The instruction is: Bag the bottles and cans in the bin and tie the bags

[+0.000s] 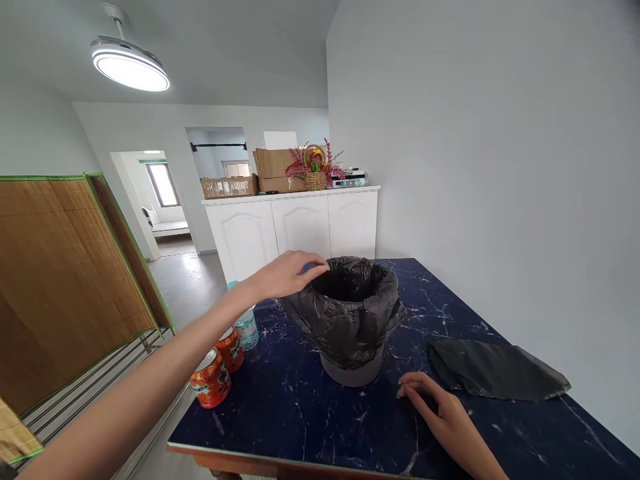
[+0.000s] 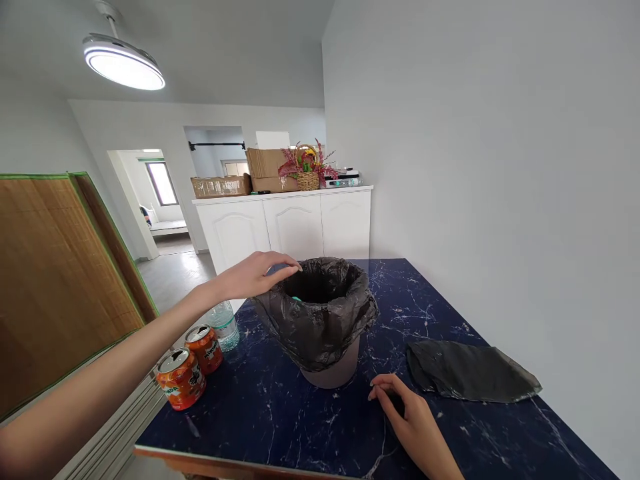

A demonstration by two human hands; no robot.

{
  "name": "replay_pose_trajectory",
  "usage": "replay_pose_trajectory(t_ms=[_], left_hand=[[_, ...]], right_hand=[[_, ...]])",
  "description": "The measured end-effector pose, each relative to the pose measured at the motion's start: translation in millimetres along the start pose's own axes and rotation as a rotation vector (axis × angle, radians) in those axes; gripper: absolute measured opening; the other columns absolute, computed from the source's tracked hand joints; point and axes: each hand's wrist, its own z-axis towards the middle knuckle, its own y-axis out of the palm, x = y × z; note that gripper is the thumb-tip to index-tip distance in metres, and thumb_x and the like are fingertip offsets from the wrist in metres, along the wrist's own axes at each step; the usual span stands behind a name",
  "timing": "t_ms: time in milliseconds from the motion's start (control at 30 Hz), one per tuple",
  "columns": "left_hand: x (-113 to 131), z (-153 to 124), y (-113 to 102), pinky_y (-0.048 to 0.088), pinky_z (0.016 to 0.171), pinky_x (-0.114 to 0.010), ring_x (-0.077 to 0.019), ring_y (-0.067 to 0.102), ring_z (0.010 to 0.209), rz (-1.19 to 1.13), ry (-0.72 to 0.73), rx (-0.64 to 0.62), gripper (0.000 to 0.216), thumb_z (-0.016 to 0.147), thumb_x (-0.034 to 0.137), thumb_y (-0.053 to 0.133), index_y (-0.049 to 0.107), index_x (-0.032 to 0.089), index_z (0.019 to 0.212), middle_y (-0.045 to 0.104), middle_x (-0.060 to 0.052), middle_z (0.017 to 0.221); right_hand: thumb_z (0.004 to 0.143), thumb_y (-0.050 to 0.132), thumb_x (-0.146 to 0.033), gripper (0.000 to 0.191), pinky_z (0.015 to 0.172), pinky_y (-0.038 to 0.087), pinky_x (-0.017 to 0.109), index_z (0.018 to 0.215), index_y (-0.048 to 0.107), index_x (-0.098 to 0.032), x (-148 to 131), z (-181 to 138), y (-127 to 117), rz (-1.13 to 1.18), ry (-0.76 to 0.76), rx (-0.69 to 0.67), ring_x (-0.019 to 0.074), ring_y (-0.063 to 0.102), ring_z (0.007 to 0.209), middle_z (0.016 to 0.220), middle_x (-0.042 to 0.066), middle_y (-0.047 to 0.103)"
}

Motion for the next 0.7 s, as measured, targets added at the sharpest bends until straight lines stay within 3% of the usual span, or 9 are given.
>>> replay_pose_trajectory(t_ms=[100, 200, 300, 400, 567, 700], left_hand=[[-23.2, -13.0, -2.5, 0.048, 0.113, -0.041, -0.0279, 0.066, 0.132, 0.136, -0.157, 0.087, 0.056, 0.111, 0.056, 0.03, 0.065, 0.022, 0.139, 0.073, -0.008, 0.142], [-59.9, -30.8, -3.1, 0.044, 0.118, -0.046, -0.0323, 0.06, 0.14, 0.231, -0.345, 0.065, 0.057, 0.109, 0.053, 0.031, 0.06, 0.017, 0.143, 0.067, -0.014, 0.149], [-97.9, -54.1, -3.5, 0.049, 0.11, -0.055, -0.0427, 0.064, 0.132, 0.292, -0.551, -0.026, 0.065, 0.099, 0.055, 0.049, 0.058, 0.009, 0.144, 0.066, -0.026, 0.145], [-123.2, -78.6, -1.5, 0.056, 0.097, -0.052, -0.0446, 0.071, 0.121, 0.314, -0.709, -0.133, 0.073, 0.093, 0.056, 0.057, 0.056, 0.006, 0.146, 0.073, -0.028, 0.131], [-127.6, -104.0, 10.3, 0.056, 0.097, -0.047, -0.041, 0.068, 0.129, 0.342, -0.783, -0.138, 0.055, 0.099, 0.044, 0.05, 0.057, 0.014, 0.144, 0.074, -0.024, 0.134], [-106.9, -101.5, 5.9, 0.059, 0.087, -0.046, -0.0386, 0.076, 0.111, 0.348, -0.756, -0.025, 0.039, 0.104, 0.038, 0.046, 0.061, 0.019, 0.135, 0.079, -0.019, 0.121]], right_hand=[[0.102, 0.056, -0.064, 0.04, 0.063, 0.058, 0.028, 0.11, 0.073, -0.029, 3.2, 0.0, 0.6, 0.004, -0.005, 0.004, 0.0269, 0.079, 0.092, 0.1, 0.008, 0.08], [0.103, 0.056, -0.063, 0.039, 0.074, 0.061, 0.029, 0.111, 0.074, -0.029, 6.4, -0.2, 1.1, -0.002, -0.003, 0.009, 0.0262, 0.079, 0.096, 0.101, 0.007, 0.08], [0.103, 0.055, -0.064, 0.04, 0.079, 0.061, 0.03, 0.111, 0.073, -0.029, 8.6, -0.4, 0.9, -0.005, -0.003, 0.002, 0.0257, 0.078, 0.097, 0.101, 0.007, 0.08], [0.102, 0.055, -0.066, 0.042, 0.067, 0.061, 0.029, 0.11, 0.073, -0.029, 11.1, -0.5, 0.6, -0.005, 0.003, 0.01, 0.0251, 0.078, 0.083, 0.098, 0.007, 0.08], [0.1, 0.058, -0.068, 0.043, 0.056, 0.058, 0.028, 0.113, 0.074, -0.03, 17.2, -1.1, 1.0, -0.001, 0.018, 0.018, 0.0249, 0.076, 0.075, 0.099, 0.008, 0.08], [0.101, 0.055, -0.067, 0.044, 0.058, 0.057, 0.028, 0.117, 0.072, -0.029, 19.2, -1.2, 1.3, 0.031, 0.062, -0.033, 0.0263, 0.078, 0.087, 0.108, 0.01, 0.079]])
